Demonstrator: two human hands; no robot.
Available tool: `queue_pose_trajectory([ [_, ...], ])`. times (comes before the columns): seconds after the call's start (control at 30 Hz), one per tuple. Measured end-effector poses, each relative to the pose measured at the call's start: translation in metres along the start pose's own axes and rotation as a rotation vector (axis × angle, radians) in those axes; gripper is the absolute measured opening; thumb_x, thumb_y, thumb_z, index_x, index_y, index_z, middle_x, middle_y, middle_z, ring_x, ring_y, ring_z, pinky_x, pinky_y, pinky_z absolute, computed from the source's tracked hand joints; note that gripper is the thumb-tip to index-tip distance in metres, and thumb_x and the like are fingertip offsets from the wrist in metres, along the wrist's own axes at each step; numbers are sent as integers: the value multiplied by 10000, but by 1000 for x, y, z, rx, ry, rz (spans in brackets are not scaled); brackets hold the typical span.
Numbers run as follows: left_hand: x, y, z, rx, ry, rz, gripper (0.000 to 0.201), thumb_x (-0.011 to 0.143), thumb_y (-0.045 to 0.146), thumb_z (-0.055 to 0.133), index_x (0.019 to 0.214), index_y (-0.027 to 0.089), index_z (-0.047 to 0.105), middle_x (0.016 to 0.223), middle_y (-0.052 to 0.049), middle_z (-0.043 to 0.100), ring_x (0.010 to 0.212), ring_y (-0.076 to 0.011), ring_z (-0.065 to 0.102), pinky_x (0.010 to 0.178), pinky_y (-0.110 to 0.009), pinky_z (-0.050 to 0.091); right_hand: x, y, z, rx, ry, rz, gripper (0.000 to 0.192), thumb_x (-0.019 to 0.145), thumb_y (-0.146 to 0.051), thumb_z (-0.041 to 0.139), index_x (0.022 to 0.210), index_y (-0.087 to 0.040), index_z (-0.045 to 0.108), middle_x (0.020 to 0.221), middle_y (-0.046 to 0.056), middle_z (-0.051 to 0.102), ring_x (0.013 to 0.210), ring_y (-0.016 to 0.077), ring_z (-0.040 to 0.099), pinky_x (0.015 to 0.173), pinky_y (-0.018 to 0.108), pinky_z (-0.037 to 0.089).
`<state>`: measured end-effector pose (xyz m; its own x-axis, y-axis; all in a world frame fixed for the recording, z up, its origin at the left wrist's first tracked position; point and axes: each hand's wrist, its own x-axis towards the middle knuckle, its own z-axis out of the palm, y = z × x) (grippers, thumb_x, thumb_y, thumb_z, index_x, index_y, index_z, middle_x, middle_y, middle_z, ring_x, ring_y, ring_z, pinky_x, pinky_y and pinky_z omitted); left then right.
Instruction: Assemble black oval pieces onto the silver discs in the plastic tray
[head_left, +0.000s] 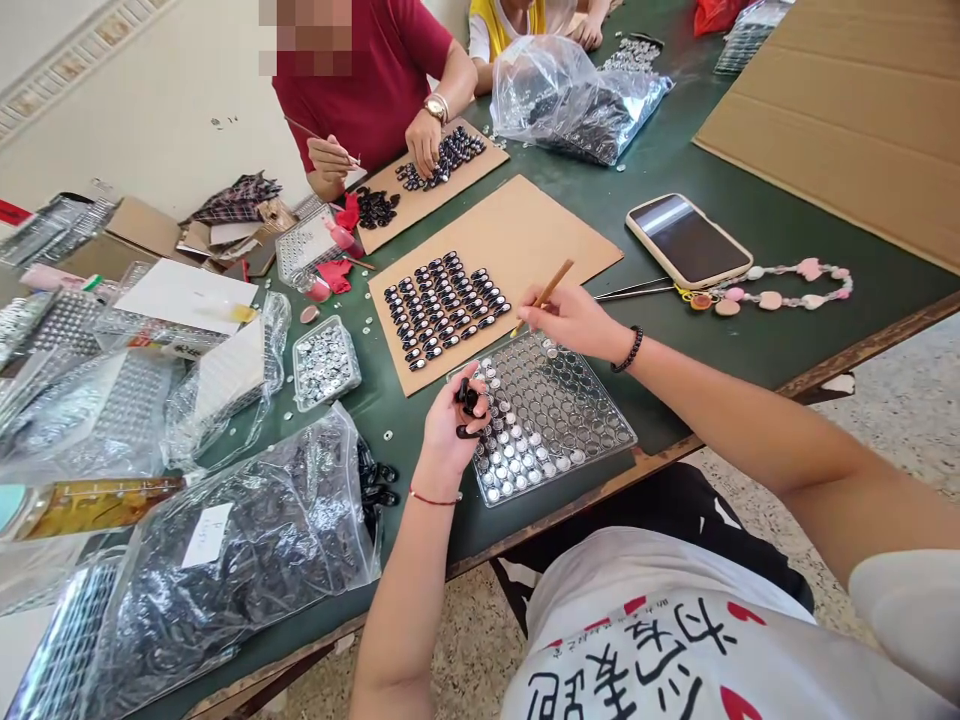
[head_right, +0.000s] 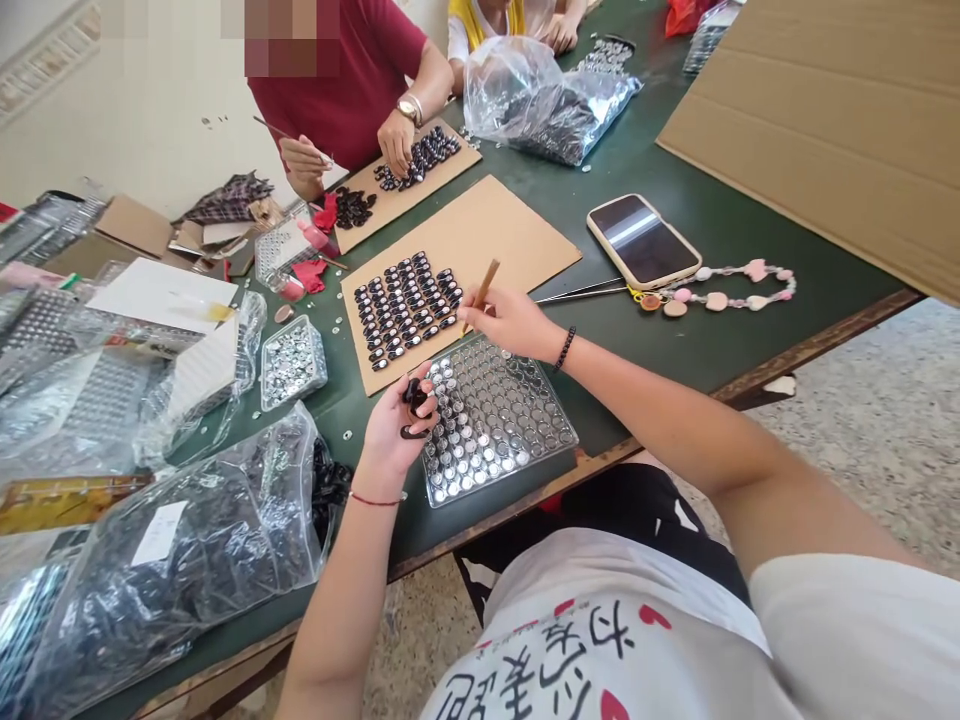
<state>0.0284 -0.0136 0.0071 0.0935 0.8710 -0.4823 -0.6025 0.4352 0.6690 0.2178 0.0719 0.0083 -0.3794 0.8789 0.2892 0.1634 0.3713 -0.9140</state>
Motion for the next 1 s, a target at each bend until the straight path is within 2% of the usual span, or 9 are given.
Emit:
queue_pose_trajectory([
  [0.1,1,-1,-2,33,-3,8,250,820,223,402,1010,132,537,717,-40,548,445,-55,419,274,-120,243,1,-2,-2,30,55,57,165,789,-293,462,731,-140,487,584,-21,460,503,72,396,491,196,311],
  [0.23,2,-2,-2,44,-5,-9,294,834,262,379,1034,128,547,686,-41,558,423,-54,406,270,-123,235,-5,-4,6,-6,-5,22,178,779,-305,477,722,-139,505,595,-13,476,523,79,405,506,203,319],
  [0.43,0,-5,1,72,-34,37,251,816,319,468,936,132,584,478,30,388,392,-44,351,287,-106,216,-6,3,9,-67,-32,0,202,789,-320,474,740,-133,533,594,-11,492,528,84,410,518,206,317],
  [0.53,0,-7,1,84,-33,30,246,792,343,511,889,130,584,506,31,392,401,-32,352,292,-103,211,-7,6,11,-75,-65,0,223,802,-337,461,758,-133,540,591,-10,502,526,88,415,514,208,312],
  [0.7,0,-6,-1,62,-15,12,186,740,216,567,917,157,556,683,6,485,443,-19,401,301,-97,232,-14,3,19,-151,-184,27,234,812,-334,455,756,-132,556,601,3,526,540,100,437,521,214,304],
  [0.83,1,-6,-3,48,-2,25,161,718,159,555,877,164,534,720,-3,511,450,-26,419,300,-97,236,-18,-1,22,-157,-291,-34,197,813,-294,462,740,-133,550,616,3,536,542,92,442,526,205,302],
  [1.0,5,-4,-4,-2,56,-5,83,747,184,475,818,151,502,727,-21,530,433,-40,414,287,-111,226,-20,-6,21,-155,-551,-76,179,798,-273,484,708,-137,556,571,-14,539,497,80,437,496,195,300],
])
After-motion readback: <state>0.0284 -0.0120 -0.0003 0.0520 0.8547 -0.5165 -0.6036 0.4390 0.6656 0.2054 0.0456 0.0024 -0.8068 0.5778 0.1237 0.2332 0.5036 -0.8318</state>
